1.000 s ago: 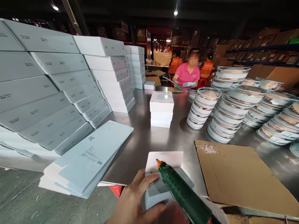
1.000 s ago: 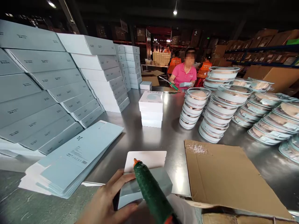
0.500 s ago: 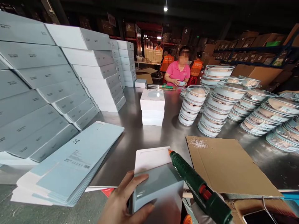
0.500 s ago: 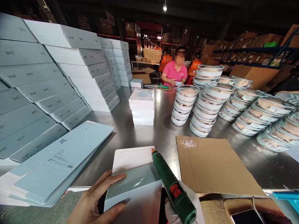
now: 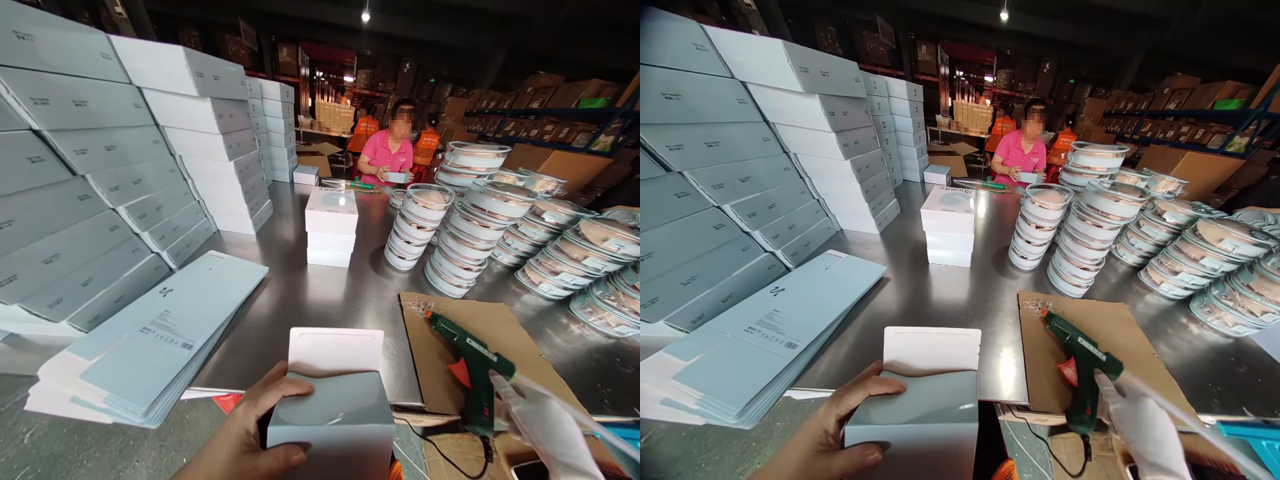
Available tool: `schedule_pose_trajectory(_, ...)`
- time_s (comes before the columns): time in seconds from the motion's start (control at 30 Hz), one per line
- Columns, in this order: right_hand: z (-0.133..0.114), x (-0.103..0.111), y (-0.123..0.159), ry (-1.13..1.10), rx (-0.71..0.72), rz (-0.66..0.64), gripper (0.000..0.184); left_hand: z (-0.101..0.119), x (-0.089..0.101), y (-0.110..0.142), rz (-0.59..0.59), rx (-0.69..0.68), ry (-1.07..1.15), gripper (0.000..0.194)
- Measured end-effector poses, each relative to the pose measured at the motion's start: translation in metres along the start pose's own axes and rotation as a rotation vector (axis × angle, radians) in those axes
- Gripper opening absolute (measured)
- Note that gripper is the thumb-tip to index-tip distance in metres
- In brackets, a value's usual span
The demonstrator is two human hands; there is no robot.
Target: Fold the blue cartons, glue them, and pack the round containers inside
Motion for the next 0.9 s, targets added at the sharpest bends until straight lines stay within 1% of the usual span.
schedule_pose_trajectory(0.03,-0.001,-0.003,0.009,0.030,0.027,0.027,0.026,-0.005,-0.002,0.000,0.004,-0.003,-0.011,0.051)
schedule_pose_trajectory(0.07,-0.003,-0.012,0.021,0.037,0.060,0.008,0.038,-0.009,-0.004,0.001,0.007,-0.001,-0.016,0.051)
schedule_pose_trajectory(0.1,-0.005,-0.028,0.034,0.032,0.112,-0.061,0.056,-0.011,-0.006,0.001,0.007,0.008,-0.013,0.051)
schedule_pose_trajectory(0.13,-0.007,-0.050,0.047,0.008,0.182,-0.197,0.080,-0.013,-0.009,0.001,0.003,0.018,0.000,0.050)
schedule_pose_trajectory(0.17,-0.009,-0.075,0.061,-0.042,0.256,-0.396,0.101,-0.013,-0.012,0.001,0.005,0.028,0.027,0.049)
schedule_pose_trajectory(0.2,-0.010,-0.098,0.073,-0.102,0.311,-0.552,0.111,-0.011,-0.015,0.002,0.016,0.039,0.069,0.048)
schedule_pose_trajectory(0.23,-0.011,-0.117,0.083,-0.166,0.364,-0.679,0.114,-0.009,-0.018,0.002,0.042,0.050,0.131,0.045)
schedule_pose_trajectory(0.27,-0.011,-0.132,0.089,-0.223,0.416,-0.744,0.108,-0.007,-0.021,0.003,0.088,0.061,0.217,0.043)
schedule_pose_trajectory(0.33,-0.011,-0.146,0.093,-0.248,0.524,-0.758,0.086,-0.003,-0.026,0.005,0.223,0.072,0.423,0.043)
schedule_pose_trajectory(0.4,-0.013,-0.148,0.091,-0.124,0.647,-0.738,0.071,-0.001,-0.029,0.006,0.332,0.055,0.563,0.046)
schedule_pose_trajectory(0.43,-0.016,-0.147,0.090,-0.040,0.719,-0.736,0.068,-0.001,-0.029,0.005,0.347,0.036,0.575,0.048)
schedule_pose_trajectory(0.47,-0.018,-0.146,0.089,0.034,0.787,-0.742,0.068,0.000,-0.028,0.004,0.327,0.009,0.545,0.047)
schedule_pose_trajectory(0.5,-0.022,-0.144,0.088,0.085,0.849,-0.754,0.069,0.001,-0.027,0.002,0.277,-0.024,0.482,0.042)
schedule_pose_trajectory(0.57,-0.027,-0.141,0.088,0.115,0.931,-0.784,0.072,0.003,-0.022,-0.002,0.148,-0.076,0.322,0.028)
schedule_pose_trajectory(0.6,-0.029,-0.139,0.088,0.118,0.937,-0.798,0.073,0.003,-0.018,-0.004,0.095,-0.087,0.254,0.027)
schedule_pose_trajectory(0.67,-0.029,-0.137,0.087,0.120,0.876,-0.806,0.067,0.005,-0.008,-0.008,0.038,-0.091,0.187,0.032)
schedule_pose_trajectory(0.7,-0.028,-0.136,0.085,0.099,0.811,-0.802,0.062,0.006,-0.002,-0.010,0.048,-0.087,0.190,0.032)
schedule_pose_trajectory(0.73,-0.027,-0.134,0.082,0.056,0.723,-0.790,0.059,0.006,0.006,-0.011,0.092,-0.072,0.215,0.031)
schedule_pose_trajectory(0.77,-0.027,-0.134,0.079,-0.001,0.619,-0.769,0.059,0.005,0.013,-0.013,0.192,-0.031,0.275,0.031)
schedule_pose_trajectory(0.83,-0.028,-0.135,0.070,-0.112,0.438,-0.718,0.070,0.001,0.025,-0.013,0.489,0.117,0.454,0.038)
schedule_pose_trajectory(0.87,-0.031,-0.136,0.067,-0.149,0.385,-0.697,0.077,-0.003,0.026,-0.013,0.629,0.201,0.546,0.045)
schedule_pose_trajectory(0.9,-0.035,-0.138,0.064,-0.169,0.362,-0.685,0.081,-0.006,0.024,-0.012,0.727,0.273,0.627,0.051)
Point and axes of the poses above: each hand's wrist, its own y-axis away from the middle knuckle, its own x-axis out of the back of the hand, z = x × y, the point moved 3 cm from there along -y, towards the middle knuckle, and after that the axes turned 2 degrees about -y, right-handed, at the moved point
